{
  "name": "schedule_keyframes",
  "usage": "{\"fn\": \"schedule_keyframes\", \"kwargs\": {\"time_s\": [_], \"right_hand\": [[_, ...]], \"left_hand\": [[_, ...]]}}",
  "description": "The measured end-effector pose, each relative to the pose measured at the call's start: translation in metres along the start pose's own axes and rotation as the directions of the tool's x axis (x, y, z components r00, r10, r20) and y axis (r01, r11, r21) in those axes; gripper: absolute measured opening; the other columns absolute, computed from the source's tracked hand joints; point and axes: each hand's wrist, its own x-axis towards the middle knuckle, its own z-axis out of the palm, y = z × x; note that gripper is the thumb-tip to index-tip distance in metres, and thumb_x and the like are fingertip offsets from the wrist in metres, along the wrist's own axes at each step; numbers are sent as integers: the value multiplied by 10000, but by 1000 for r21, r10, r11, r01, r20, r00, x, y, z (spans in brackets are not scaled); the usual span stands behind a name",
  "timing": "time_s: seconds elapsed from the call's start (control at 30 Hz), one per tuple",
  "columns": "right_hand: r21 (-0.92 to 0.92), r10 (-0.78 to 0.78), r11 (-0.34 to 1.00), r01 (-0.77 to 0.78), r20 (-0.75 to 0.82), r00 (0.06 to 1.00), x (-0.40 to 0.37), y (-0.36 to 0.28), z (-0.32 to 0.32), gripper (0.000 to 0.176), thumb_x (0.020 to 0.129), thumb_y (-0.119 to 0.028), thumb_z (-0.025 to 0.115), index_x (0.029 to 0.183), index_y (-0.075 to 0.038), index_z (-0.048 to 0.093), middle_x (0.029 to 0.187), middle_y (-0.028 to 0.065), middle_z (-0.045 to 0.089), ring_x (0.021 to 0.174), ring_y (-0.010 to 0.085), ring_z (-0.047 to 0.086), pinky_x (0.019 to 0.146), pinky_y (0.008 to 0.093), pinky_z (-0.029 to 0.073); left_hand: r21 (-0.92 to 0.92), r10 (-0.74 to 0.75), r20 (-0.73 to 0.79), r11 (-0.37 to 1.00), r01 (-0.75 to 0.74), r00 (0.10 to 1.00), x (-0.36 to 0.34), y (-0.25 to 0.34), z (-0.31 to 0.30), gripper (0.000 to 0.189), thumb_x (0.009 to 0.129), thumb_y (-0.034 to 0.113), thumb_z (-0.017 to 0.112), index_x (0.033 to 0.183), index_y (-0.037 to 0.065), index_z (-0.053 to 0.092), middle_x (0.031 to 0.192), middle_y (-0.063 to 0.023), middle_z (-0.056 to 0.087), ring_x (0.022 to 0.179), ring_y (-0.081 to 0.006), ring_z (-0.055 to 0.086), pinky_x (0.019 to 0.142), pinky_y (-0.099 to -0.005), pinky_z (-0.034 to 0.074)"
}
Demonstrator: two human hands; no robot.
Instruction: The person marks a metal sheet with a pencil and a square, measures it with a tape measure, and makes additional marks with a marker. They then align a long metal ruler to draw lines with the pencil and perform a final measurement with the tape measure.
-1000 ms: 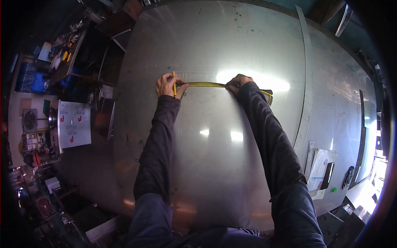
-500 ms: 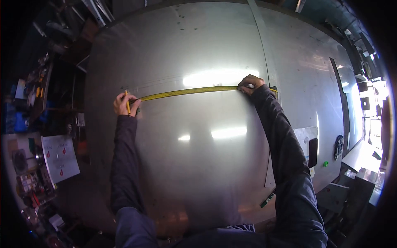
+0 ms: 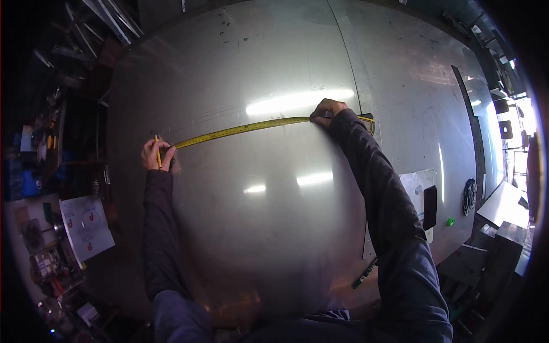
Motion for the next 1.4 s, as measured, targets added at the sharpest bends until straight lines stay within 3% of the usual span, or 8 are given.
{"fn": "schedule_keyframes", "kwargs": {"time_s": [0.27, 0.43, 0.5, 0.57, 0.73, 0.83, 0.93, 1.4], "right_hand": [[-44, 71, 997, -69, 31, 997, 3, 2, 2, 114, 731, -152, 696, 845, -140, 702, 874, 40, 648, 824, 202, 623, 771, 319, 507], [-53, 62, 997, -60, 35, 997, 7, 4, 3, 126, 734, -163, 691, 858, -145, 699, 893, 48, 647, 826, 209, 623, 779, 314, 507], [-22, 76, 997, -75, 26, 997, 7, 8, 8, 130, 734, -172, 691, 862, -148, 699, 900, 51, 647, 829, 211, 624, 782, 313, 506], [-37, 70, 997, -70, 24, 997, 11, 12, 11, 152, 733, -191, 692, 880, -152, 693, 912, 49, 646, 840, 222, 624, 797, 319, 503], [-81, 79, 994, -75, 52, 995, 7, -4, 1, 170, 734, -206, 694, 897, -160, 687, 930, 42, 645, 875, 234, 619, 824, 328, 494], [-101, 74, 992, -71, 24, 997, 8, -1, 5, 162, 735, -216, 702, 889, -169, 688, 934, 35, 644, 897, 231, 614, 833, 328, 486], [-118, 42, 992, -35, 57, 997, 9, -2, 3, 119, 747, -224, 701, 856, -177, 691, 916, 22, 641, 896, 211, 617, 829, 323, 481], [-148, 77, 987, -60, 111, 991, 13, -3, 3, 114, 754, -248, 699, 848, -189, 678, 906, 2, 644, 878, 193, 622, 840, 327, 462]], "left_hand": [[-18, -22, 48, 1000, 23, 999, 5, 4, -5, 275, 703, 288, 765, 907, 151, 642, 1154, -99, 494, 1125, -303, 425, 949, -418, 358], [30, 208, -333, 977, -210, 920, 21, 60, -22, 226, 841, 115, 599, 1060, 75, 639, 950, -105, 628, 930, -252, 577, 844, -357, 450], [-613, -200, -168, 788, 57, 965, 14, 111, -5, 251, 921, 106, 494, 1142, 14, 568, 871, -104, 635, 773, -145, 608, 721, -261, 494], [-771, -217, -72, 632, 84, 974, 4, 163, 23, 128, 856, 120, 606, 925, 21, 564, 836, -78, 633, 769, -121, 603, 707, -249, 481], [-776, -60, 129, 616, 138, 990, -13, 244, 90, 204, 772, 114, 709, 779, 32, 522, 680, -15, 582, 591, -68, 517, 559, -213, 437], [-529, -96, 105, 837, 138, 990, -9, 262, 106, 294, 787, 169, 715, 693, 46, 465, 581, -10, 528, 528, -59, 452, 508, -216, 377], [-582, -124, -22, 809, 89, 992, -9, 268, 127, 329, 800, 209, 699, 660, 53, 445, 540, -10, 502, 497, -59, 417, 475, -229, 349], [-419, -92, -19, 905, 76, 996, -13, 273, 127, 317, 800, 187, 667, 647, 49, 425, 518, -35, 490, 479, -91, 421, 482, -260, 381]]}}
